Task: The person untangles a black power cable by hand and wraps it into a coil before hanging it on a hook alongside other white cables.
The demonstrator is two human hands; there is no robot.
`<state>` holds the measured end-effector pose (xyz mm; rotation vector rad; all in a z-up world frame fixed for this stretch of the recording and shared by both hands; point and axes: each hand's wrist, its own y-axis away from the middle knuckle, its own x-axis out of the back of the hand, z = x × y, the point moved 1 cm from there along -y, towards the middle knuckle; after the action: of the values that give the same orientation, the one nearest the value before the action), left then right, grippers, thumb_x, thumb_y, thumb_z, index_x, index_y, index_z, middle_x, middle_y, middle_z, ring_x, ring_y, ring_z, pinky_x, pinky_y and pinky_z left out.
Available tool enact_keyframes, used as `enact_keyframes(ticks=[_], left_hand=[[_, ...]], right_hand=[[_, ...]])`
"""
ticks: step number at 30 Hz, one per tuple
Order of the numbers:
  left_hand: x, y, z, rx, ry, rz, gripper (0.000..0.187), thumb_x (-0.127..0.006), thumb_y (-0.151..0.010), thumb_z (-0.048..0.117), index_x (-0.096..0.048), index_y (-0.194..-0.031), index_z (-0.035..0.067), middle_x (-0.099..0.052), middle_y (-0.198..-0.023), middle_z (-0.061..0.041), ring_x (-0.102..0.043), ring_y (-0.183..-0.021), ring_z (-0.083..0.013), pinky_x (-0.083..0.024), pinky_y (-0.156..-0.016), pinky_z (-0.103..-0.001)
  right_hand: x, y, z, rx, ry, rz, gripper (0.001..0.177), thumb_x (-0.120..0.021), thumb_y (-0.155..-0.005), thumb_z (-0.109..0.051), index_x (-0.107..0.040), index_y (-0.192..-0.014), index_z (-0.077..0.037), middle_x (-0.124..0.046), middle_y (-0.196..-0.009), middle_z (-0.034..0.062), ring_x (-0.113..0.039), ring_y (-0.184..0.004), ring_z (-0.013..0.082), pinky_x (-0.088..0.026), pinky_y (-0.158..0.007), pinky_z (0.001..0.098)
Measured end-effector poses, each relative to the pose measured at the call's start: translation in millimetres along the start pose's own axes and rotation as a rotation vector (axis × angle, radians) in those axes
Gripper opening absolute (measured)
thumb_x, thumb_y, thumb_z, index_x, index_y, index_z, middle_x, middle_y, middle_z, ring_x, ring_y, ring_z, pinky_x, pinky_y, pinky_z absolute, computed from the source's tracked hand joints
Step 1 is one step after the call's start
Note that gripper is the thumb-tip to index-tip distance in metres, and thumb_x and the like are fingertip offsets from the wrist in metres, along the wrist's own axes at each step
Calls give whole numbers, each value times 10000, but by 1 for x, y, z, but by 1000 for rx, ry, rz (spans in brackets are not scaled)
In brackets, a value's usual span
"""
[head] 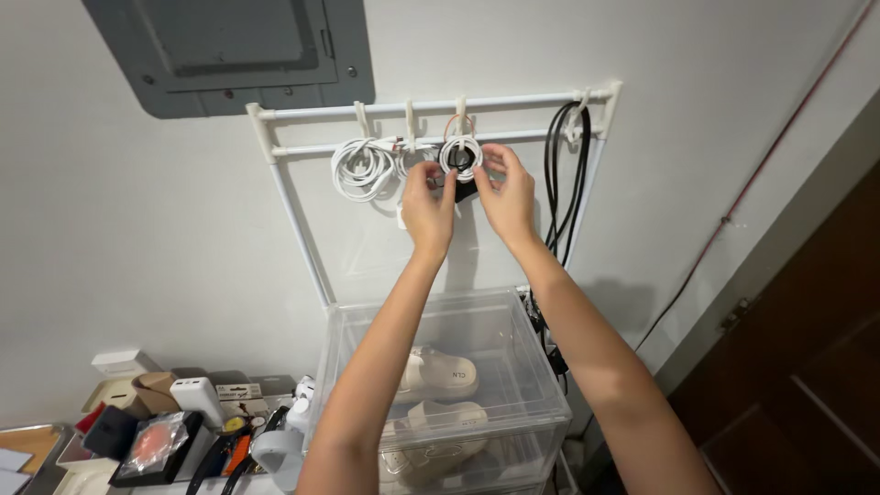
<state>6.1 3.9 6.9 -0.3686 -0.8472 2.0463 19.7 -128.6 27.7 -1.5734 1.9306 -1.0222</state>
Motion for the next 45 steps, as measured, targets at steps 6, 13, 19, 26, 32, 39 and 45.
enact_keyframes(ticks=[6,13,19,26,32,39,45], left_hand=[[27,45,11,-415,-38,104,376,-780,-913,173,-554,-1165,10,-583,-1081,-143,-587,-872,-303,-509,-776,-392],[16,110,15,-314,-30,-351,407,-706,-899,114,-504,-1235,2,-548,-1199,-191,-622,-898,-352,-531,-756,-436],[-27,141,-24,-301,32,-613,492,-671,-912,110,-447,-1327,-29,-508,-1335,-248,-571,-1206,-470,-495,-998,-466],[-134,156,-104,-130,62,-710,908,-801,-848,224,-220,-1442,-141,-478,-1313,-404,-535,-1224,-524,-446,-1052,-460],[-196,173,-120,95,168,-867,739,-792,-843,288,-415,-1370,-67,-667,-977,-209,-659,-863,-319,-543,-762,-406],[-170,180,-54,-27,289,-1024,249,-646,-1009,266,-709,-1010,25,-638,-707,-32,-551,-624,-119,-482,-588,-309],[-127,172,16,64,441,-1146,249,-633,-978,257,-700,-989,18,-587,-664,-16,-496,-520,-100,-424,-473,-309]], right_hand=[[86,25,5,244,207,280,253,-687,-1012,-82,-593,-1228,8,-663,-1155,115,-648,-1054,181,-564,-829,302],[93,15,51,-110,206,-109,171,-536,-1062,-138,-653,-1029,-18,-658,-714,5,-662,-646,92,-529,-608,264],[117,-49,20,-37,-64,-81,186,-498,-1109,-124,-599,-1001,-11,-614,-740,16,-601,-622,90,-509,-580,263],[150,-114,-22,30,-88,-134,171,-497,-1135,-146,-605,-1048,-45,-662,-817,21,-607,-631,75,-527,-588,247],[199,-127,-38,140,-209,-149,238,-501,-1215,-223,-602,-1048,-86,-614,-823,-6,-521,-629,58,-427,-578,229],[285,-90,-80,131,-92,45,237,-574,-1228,-318,-571,-1078,-135,-433,-768,-58,-389,-572,38,-276,-494,223],[347,-17,-148,153,625,-25,278,-518,-1200,-171,-631,-999,-16,-520,-719,-37,-468,-647,36,-346,-589,250]])
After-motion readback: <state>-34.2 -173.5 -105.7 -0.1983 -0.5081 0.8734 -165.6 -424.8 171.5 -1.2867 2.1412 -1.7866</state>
